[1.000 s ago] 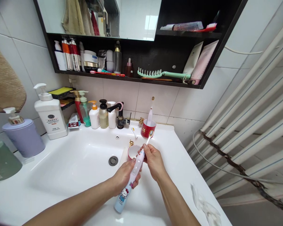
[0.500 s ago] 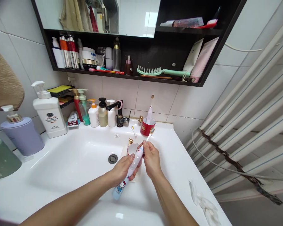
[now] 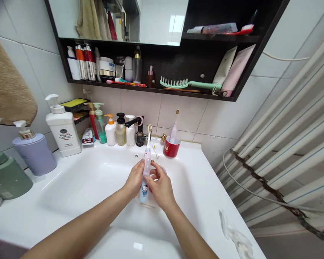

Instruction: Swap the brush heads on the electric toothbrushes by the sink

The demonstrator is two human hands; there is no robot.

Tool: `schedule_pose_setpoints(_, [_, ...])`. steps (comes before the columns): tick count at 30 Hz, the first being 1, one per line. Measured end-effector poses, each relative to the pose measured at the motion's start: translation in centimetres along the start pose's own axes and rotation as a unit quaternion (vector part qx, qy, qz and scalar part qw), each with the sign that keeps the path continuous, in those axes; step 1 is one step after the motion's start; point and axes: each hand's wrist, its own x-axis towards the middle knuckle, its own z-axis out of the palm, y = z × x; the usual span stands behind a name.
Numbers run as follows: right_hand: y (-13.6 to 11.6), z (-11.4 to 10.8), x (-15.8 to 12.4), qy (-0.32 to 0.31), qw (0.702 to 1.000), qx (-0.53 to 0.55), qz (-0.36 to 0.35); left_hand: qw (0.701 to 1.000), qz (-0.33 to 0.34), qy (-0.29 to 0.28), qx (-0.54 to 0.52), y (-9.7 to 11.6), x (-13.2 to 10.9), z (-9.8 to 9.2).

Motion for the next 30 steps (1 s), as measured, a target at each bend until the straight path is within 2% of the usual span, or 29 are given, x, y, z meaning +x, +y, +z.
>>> schedule_pose_setpoints(3, [-0.5,0.2,0.2,0.026,0.999,-0.011,-0.036,0.999,0.015,-0.044,-0.026,0.7,0.2,1.3])
schedule_pose_setpoints(5, [-1.0,0.1,0.9,0.049,0.996,-0.02,-0.068,0.997,0.045,-0.065,0.01,1.2,0.7,2.4])
schedule_pose_setpoints(7, [-1.2,-0.2,2.2,0.098,0.99,-0.022,-0.101,0.986,0.085,-0.052,0.137,1.5,1.5,3.0])
schedule_pose_setpoints(9, [-0.8,-0.6,3.7,0.151,0.982,-0.014,-0.111,0.952,0.11,-0.02,0.286,1.5,2.2,2.9])
schedule_pose_setpoints(11, [0.0,-0.9,5.1,0.18,0.979,-0.03,-0.091,0.919,0.111,0.003,0.379,1.0,2.6,1.9])
schedule_pose_setpoints(14, [1.6,-1.2,6.0,0.18,0.97,-0.157,-0.042,0.896,0.099,-0.009,0.434,-0.4,2.0,0.0])
schedule_pose_setpoints(17, [2.7,-1.3,5.5,0.162,0.942,-0.294,-0.018,0.872,0.1,-0.032,0.479,-1.9,1.0,-1.3])
schedule_pose_setpoints(20, [3.1,-1.2,4.9,0.147,0.917,-0.372,-0.011,0.822,0.105,-0.064,0.555,-2.9,0.5,-1.6])
schedule_pose_setpoints(22, [3.2,-1.1,4.8,0.15,0.889,-0.433,-0.011,0.79,0.115,-0.079,0.597,-3.2,0.7,-1.6])
schedule_pose_setpoints(26, [3.1,-1.4,5.0,0.164,0.83,-0.532,-0.02,0.777,0.143,-0.088,0.606,-3.5,1.0,-1.4])
schedule_pose_setpoints(28, [2.9,-2.0,5.0,0.171,0.819,-0.547,-0.019,0.777,0.156,-0.095,0.602,-3.5,1.1,-0.9])
schedule_pose_setpoints(30, [2.5,-3.3,4.9,0.176,0.821,-0.543,-0.019,0.777,0.173,-0.108,0.596,-3.4,1.3,0.1])
